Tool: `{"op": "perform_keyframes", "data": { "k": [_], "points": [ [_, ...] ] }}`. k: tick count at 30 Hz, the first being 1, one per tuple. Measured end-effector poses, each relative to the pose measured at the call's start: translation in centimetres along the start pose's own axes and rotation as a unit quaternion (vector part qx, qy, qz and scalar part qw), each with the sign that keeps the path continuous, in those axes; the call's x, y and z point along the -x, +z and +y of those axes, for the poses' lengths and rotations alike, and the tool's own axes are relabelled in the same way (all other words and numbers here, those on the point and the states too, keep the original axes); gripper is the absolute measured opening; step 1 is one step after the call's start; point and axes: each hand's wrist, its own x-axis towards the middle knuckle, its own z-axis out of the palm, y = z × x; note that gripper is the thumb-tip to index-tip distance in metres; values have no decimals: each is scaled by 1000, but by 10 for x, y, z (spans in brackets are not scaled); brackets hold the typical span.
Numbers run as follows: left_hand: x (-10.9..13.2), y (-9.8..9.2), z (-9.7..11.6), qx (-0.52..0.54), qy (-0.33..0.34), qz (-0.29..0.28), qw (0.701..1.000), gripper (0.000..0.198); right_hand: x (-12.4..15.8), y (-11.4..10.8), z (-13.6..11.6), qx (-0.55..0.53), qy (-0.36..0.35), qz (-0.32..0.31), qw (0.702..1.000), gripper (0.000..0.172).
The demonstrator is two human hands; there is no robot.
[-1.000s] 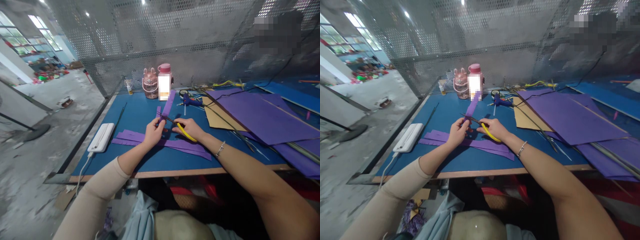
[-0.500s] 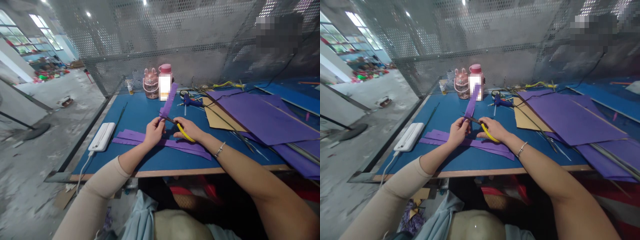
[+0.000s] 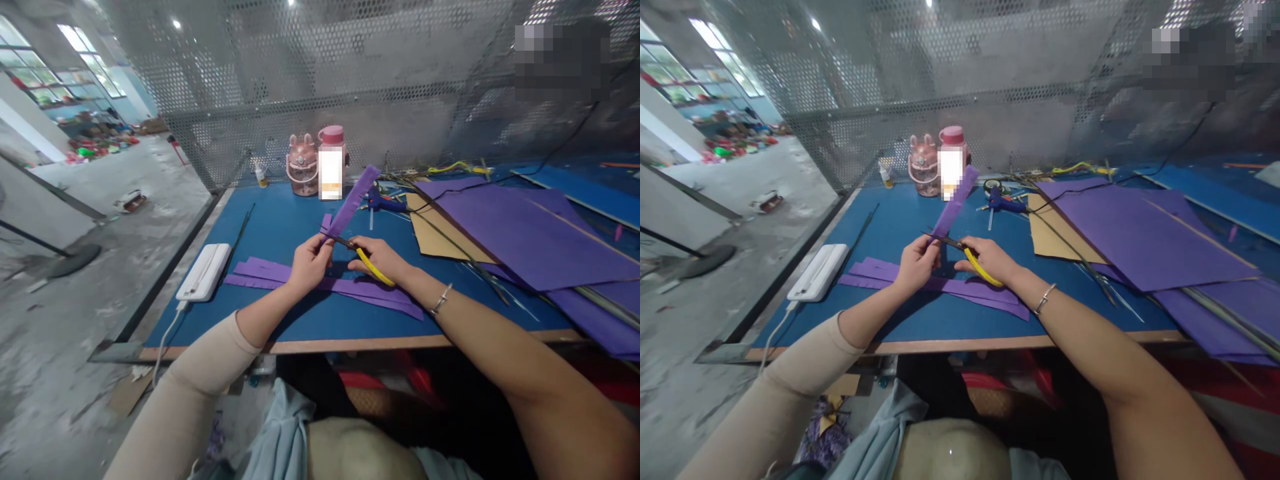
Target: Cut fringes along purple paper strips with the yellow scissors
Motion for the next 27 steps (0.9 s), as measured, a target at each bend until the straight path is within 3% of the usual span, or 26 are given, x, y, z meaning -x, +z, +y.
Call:
{"op": "perform_keyframes", "data": {
  "k": [15,21,27],
  "points": [
    [1,2,-5,47,-35,1,998,27,0,0,2,21,44,22,999,42],
    [0,3,-4,73,-60,32,995,26,-1,0,3,86,26,-17,996,64],
    [1,2,-2,35,-30,18,999,27,0,3,5,78,31,-29,996,66]
  ]
}}
